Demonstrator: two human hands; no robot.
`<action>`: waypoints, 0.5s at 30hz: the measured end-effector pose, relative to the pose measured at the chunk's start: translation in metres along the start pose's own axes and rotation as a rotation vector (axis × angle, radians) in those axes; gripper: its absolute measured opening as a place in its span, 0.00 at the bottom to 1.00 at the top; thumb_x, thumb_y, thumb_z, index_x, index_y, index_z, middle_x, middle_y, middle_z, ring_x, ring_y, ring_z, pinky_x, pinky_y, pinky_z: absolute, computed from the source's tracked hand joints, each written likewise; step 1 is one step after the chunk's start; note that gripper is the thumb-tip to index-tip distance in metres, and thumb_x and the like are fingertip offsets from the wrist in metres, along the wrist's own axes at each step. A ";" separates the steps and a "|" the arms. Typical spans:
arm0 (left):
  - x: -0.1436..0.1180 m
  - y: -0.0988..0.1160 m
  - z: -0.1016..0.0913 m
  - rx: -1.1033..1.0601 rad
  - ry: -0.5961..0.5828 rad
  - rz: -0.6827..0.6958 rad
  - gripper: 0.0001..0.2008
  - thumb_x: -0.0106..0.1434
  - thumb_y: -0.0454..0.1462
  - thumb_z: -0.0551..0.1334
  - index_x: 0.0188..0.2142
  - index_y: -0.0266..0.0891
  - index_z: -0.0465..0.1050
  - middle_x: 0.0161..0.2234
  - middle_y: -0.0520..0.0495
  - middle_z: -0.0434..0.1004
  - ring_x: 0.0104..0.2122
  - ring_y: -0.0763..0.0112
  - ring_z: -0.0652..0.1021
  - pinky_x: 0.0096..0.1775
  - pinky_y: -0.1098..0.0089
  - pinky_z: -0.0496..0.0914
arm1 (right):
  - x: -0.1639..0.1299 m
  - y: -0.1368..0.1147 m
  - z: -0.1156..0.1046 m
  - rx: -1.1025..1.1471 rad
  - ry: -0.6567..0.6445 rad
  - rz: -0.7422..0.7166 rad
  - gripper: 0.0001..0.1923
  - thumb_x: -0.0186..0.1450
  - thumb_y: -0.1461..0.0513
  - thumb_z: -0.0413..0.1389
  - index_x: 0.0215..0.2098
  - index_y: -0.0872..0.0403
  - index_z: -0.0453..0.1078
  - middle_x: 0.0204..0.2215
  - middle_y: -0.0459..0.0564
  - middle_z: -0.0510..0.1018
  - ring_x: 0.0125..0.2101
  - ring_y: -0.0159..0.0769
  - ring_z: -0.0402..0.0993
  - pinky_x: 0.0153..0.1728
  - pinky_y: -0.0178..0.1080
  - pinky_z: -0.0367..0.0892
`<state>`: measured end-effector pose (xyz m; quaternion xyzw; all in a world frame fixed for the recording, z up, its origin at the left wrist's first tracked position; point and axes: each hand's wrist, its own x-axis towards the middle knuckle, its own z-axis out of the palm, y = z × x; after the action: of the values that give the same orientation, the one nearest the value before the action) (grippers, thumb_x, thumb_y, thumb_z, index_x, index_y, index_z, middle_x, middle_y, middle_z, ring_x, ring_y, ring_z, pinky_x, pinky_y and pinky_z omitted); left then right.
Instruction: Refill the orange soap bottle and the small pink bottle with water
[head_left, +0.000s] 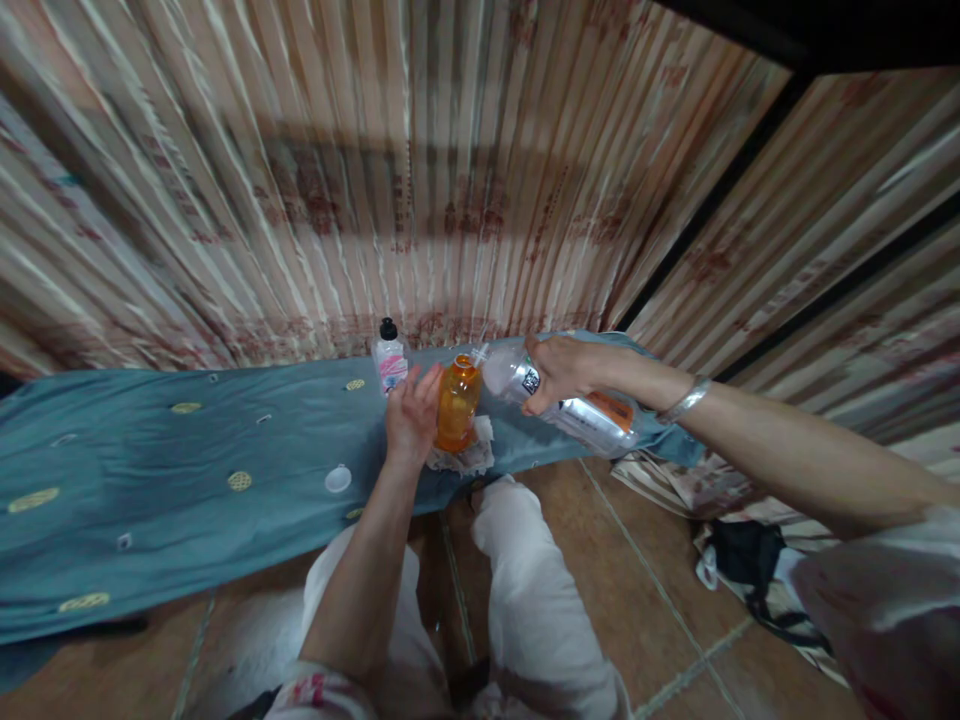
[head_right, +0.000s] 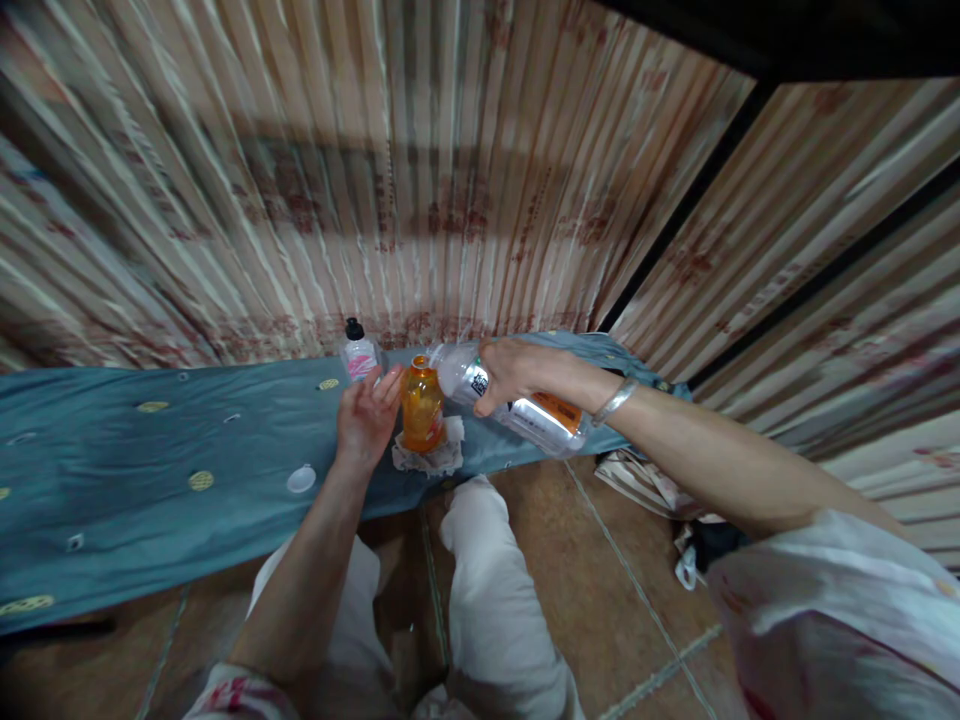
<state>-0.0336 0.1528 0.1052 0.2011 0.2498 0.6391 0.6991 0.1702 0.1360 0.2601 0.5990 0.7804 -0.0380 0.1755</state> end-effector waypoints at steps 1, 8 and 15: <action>0.001 0.001 -0.001 -0.003 -0.002 0.004 0.13 0.65 0.44 0.56 0.43 0.40 0.71 0.51 0.38 0.81 0.59 0.62 0.77 0.65 0.60 0.64 | 0.000 0.000 0.000 -0.007 0.000 0.003 0.29 0.54 0.47 0.68 0.44 0.59 0.78 0.34 0.57 0.84 0.32 0.46 0.79 0.27 0.38 0.63; 0.009 0.002 -0.013 0.064 0.021 0.035 0.13 0.65 0.46 0.61 0.44 0.41 0.72 0.57 0.37 0.77 0.62 0.61 0.74 0.65 0.59 0.64 | -0.002 -0.004 -0.004 -0.042 -0.018 0.013 0.31 0.55 0.46 0.67 0.46 0.61 0.77 0.36 0.57 0.84 0.33 0.43 0.79 0.25 0.36 0.61; 0.016 -0.005 -0.022 0.219 0.113 0.140 0.20 0.56 0.37 0.69 0.48 0.44 0.71 0.50 0.44 0.80 0.56 0.64 0.78 0.62 0.60 0.68 | 0.000 -0.004 -0.003 -0.041 0.007 0.000 0.31 0.53 0.45 0.68 0.44 0.60 0.78 0.36 0.56 0.84 0.32 0.43 0.79 0.26 0.36 0.61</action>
<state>-0.0418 0.1678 0.0829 0.2570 0.3424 0.6653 0.6116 0.1662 0.1354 0.2621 0.5955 0.7815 -0.0199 0.1849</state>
